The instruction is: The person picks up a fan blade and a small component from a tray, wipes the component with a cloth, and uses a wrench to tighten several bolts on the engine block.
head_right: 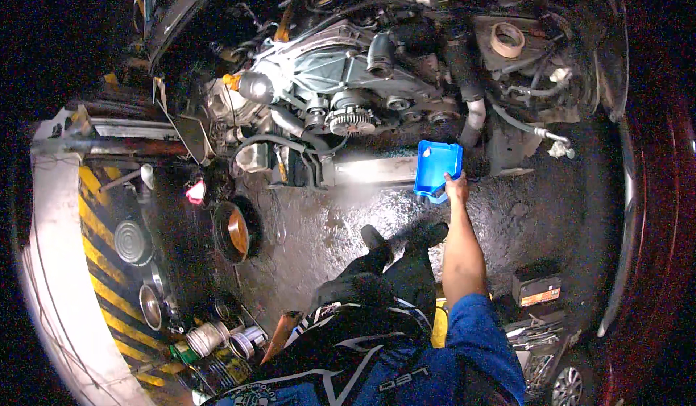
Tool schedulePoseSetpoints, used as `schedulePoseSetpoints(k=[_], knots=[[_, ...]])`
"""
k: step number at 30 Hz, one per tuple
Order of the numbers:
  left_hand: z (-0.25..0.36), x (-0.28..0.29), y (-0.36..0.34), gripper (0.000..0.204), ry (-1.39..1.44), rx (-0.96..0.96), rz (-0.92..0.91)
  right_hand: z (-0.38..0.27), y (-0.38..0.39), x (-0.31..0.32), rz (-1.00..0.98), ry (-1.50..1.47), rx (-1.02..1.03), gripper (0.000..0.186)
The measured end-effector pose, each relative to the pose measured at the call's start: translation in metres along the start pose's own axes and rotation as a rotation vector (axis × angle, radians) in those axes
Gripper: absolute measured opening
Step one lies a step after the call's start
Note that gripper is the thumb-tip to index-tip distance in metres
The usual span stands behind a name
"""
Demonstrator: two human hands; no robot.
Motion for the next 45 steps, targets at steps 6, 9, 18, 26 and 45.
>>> schedulePoseSetpoints(k=[6, 9, 18, 26, 45], knots=[[-0.030, 0.010, -0.022, 0.042, -0.376, -0.246, 0.121, -0.010, 0.052, 0.017, 0.459, -0.127, 0.155, 0.061], [0.018, -0.005, -0.050, 0.043, -0.202, -0.002, 0.063, 0.035, 0.062, 0.030, 0.293, -0.172, 0.098, 0.050], [0.182, -0.006, -0.084, 0.047, -0.176, -0.220, 0.077, 0.030, 0.150, 0.013, 0.222, -0.087, 0.527, 0.037], [0.300, -0.015, -0.125, 0.048, -0.237, -0.338, -0.033, -0.006, 0.176, -0.018, -0.229, -0.280, 0.120, 0.026], [0.319, 0.088, -0.279, 0.044, -0.225, -0.290, -0.058, -0.214, 0.101, -0.205, -0.369, 0.287, 0.506, 0.032]])
Point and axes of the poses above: each hand's wrist, its own y-axis away from the middle knuckle, its own x-axis out of the back of the hand, z = x × y, the point moved 7 cm from there along -y, towards the middle knuckle, and after that the axes turned 10 degrees about x, right-handed, at the moved point
